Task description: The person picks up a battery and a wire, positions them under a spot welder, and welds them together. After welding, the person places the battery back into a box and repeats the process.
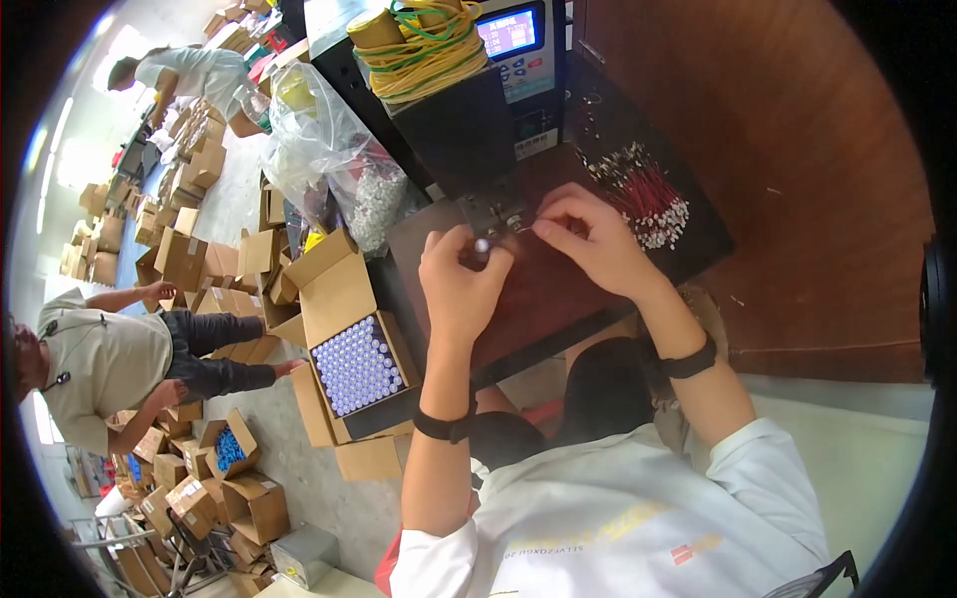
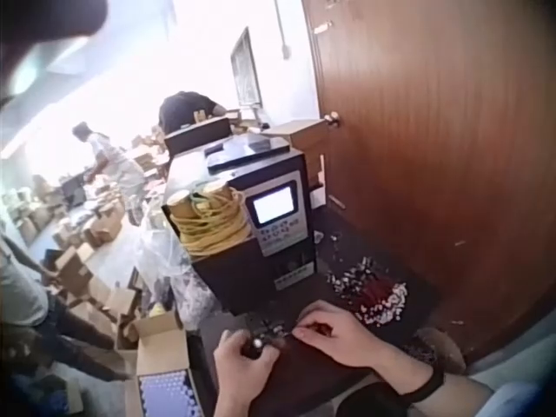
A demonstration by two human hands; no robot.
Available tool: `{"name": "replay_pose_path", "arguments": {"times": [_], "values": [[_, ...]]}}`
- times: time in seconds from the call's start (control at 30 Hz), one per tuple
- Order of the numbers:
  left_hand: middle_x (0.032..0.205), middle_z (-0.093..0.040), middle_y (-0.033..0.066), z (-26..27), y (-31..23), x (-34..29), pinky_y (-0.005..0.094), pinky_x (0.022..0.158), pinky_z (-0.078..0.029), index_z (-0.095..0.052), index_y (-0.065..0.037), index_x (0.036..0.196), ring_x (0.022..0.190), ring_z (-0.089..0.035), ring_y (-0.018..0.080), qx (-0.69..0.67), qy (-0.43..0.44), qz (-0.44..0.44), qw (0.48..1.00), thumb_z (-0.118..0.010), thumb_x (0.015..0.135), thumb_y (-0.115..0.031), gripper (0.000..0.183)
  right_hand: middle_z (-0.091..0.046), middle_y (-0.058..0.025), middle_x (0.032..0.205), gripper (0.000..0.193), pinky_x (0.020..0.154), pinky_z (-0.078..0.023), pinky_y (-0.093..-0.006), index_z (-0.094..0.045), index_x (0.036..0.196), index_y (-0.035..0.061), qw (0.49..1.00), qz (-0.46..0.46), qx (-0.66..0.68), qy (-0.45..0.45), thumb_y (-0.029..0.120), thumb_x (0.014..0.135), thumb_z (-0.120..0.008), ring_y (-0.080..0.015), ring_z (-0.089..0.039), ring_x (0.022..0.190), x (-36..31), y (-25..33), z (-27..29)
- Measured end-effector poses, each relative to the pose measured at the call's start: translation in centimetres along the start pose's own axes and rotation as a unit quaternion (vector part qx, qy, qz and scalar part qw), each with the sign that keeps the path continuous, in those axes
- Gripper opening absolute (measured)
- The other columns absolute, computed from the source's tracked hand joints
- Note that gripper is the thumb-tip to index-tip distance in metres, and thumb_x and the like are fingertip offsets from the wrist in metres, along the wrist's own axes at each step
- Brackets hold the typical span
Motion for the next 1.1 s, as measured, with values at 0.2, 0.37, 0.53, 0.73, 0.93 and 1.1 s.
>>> {"name": "replay_pose_path", "arguments": {"times": [0.2,0.37,0.53,0.73,0.93,1.1], "values": [[0.076,-0.063,0.0062,-1.1,0.0,0.2,0.0416,0.073,-0.042,-0.070,-0.006,0.082,0.080,-0.057,0.0287,0.069,0.063,-0.070,0.993,-0.080,0.074,-0.017,0.017,-0.062,-0.0047,0.102,0.014,0.072,-0.045,-0.0261,-0.068,0.097,-0.0018,1.000,0.008,-0.007,-0.011,0.012,0.096,-0.069,-0.0122,-0.057,0.085,0.4,0.1,-1.4],[0.077,-0.064,0.0025,-1.1,-0.5,-0.1,0.0406,0.078,-0.041,-0.071,-0.007,0.083,0.084,-0.058,0.0265,0.082,0.072,-0.078,0.991,-0.078,0.076,-0.018,0.014,-0.062,-0.0061,0.100,0.013,0.072,-0.045,-0.0272,-0.068,0.096,-0.0022,0.998,0.043,-0.034,-0.017,0.011,0.095,-0.068,-0.0142,-0.058,0.084,0.3,0.1,-1.7],[0.076,-0.063,0.0024,-1.2,-0.2,-0.2,0.0405,0.078,-0.040,-0.071,-0.007,0.083,0.083,-0.058,0.0263,0.072,0.068,-0.074,0.992,-0.078,0.076,-0.017,0.014,-0.062,-0.0064,0.100,0.013,0.071,-0.046,-0.0276,-0.068,0.096,-0.0024,0.998,0.056,-0.039,-0.017,0.010,0.095,-0.069,-0.0150,-0.058,0.084,0.4,0.1,-2.0],[0.075,-0.062,0.0037,-1.2,0.0,0.8,0.0409,0.077,-0.040,-0.070,-0.006,0.082,0.082,-0.058,0.0271,0.071,0.076,-0.077,0.992,-0.078,0.076,-0.017,0.015,-0.062,-0.0060,0.101,0.012,0.070,-0.046,-0.0274,-0.067,0.096,-0.0026,0.998,0.054,-0.035,-0.017,0.009,0.095,-0.068,-0.0139,-0.058,0.082,1.4,-0.3,-2.0],[0.076,-0.062,0.0120,-1.2,1.6,1.0,0.0471,0.074,-0.041,-0.063,-0.004,0.069,0.083,-0.058,0.0356,0.080,0.050,-0.104,0.990,-0.080,0.072,-0.018,0.022,-0.061,-0.0113,0.088,0.014,0.067,-0.048,-0.0334,-0.067,0.090,-0.0007,0.996,0.068,-0.042,-0.039,0.012,0.092,-0.071,-0.0220,-0.061,0.077,1.6,-0.7,-2.3],[0.078,-0.063,0.0106,-1.3,0.3,-0.6,0.0417,0.077,-0.042,-0.068,-0.007,0.080,0.082,-0.059,0.0304,0.107,0.091,-0.143,0.980,-0.075,0.073,-0.017,0.014,-0.060,-0.0097,0.085,0.015,0.065,-0.047,-0.0318,-0.067,0.088,-0.0013,0.998,0.044,-0.012,-0.030,0.012,0.091,-0.074,-0.0182,-0.059,0.073,-0.3,0.1,-1.4]]}}
Point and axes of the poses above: each hand's wrist, its own x-axis towards the middle knuckle, its own z-axis out of the back of the hand, y = z × x, the point moved 6 cm from there along x, towards the middle knuckle
